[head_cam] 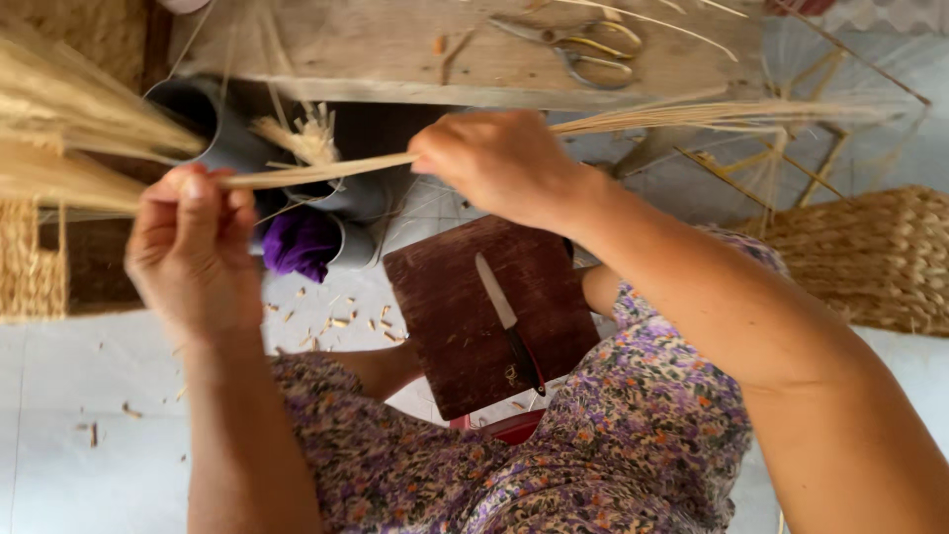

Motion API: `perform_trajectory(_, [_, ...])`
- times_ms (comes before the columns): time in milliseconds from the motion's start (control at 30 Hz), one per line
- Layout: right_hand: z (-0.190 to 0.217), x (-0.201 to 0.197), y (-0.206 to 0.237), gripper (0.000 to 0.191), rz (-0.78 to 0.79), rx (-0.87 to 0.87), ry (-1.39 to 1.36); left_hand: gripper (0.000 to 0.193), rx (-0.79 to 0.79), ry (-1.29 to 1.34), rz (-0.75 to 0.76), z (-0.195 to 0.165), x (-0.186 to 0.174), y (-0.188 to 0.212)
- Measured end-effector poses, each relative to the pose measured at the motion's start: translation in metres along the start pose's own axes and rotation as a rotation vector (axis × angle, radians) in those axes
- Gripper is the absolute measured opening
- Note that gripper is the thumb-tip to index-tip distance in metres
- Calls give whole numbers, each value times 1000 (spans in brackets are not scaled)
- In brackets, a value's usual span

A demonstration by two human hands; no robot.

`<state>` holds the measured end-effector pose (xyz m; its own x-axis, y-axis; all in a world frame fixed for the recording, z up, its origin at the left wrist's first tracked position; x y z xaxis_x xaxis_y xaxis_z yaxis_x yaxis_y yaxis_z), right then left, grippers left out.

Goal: The person sits on a red plastic chair and prepares thin bamboo strips. They sort and align strips from a bundle, pull individual strips from containers, trim the ends with scissors, and scrape or cut strips against a small knife resting on a wooden board, gathering the processed strips in one hand.

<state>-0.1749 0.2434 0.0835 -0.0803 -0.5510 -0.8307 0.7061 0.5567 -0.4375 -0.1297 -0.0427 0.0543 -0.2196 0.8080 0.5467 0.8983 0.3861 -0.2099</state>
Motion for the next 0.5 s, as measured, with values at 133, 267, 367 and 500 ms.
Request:
perform_trajectory(133, [-7, 24, 5, 20, 136, 8, 130, 14, 265, -637, 165, -15, 7, -11])
perform_trajectory(267, [2, 55, 14, 21, 344, 86, 157, 24, 441, -815, 242, -16, 29, -17])
perform_trajectory(367, [15, 81, 18, 23, 444, 111, 183, 29, 290, -1075, 669, 28, 74, 10])
perform_trajectory(500, [32, 121, 23, 19, 475, 123, 106, 49, 84, -972, 1066, 90, 142, 30])
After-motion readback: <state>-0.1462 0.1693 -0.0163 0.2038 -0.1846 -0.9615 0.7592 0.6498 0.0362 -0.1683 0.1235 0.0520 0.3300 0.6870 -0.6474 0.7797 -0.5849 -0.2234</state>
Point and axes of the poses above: each hand's wrist, its own y-axis away from the middle knuckle, its own x-axis out of the palm, z = x × y, the point moved 5 cm from there along -y, towards the middle knuckle, and after that the axes turned 9 degrees about x, right-handed, at the moved point
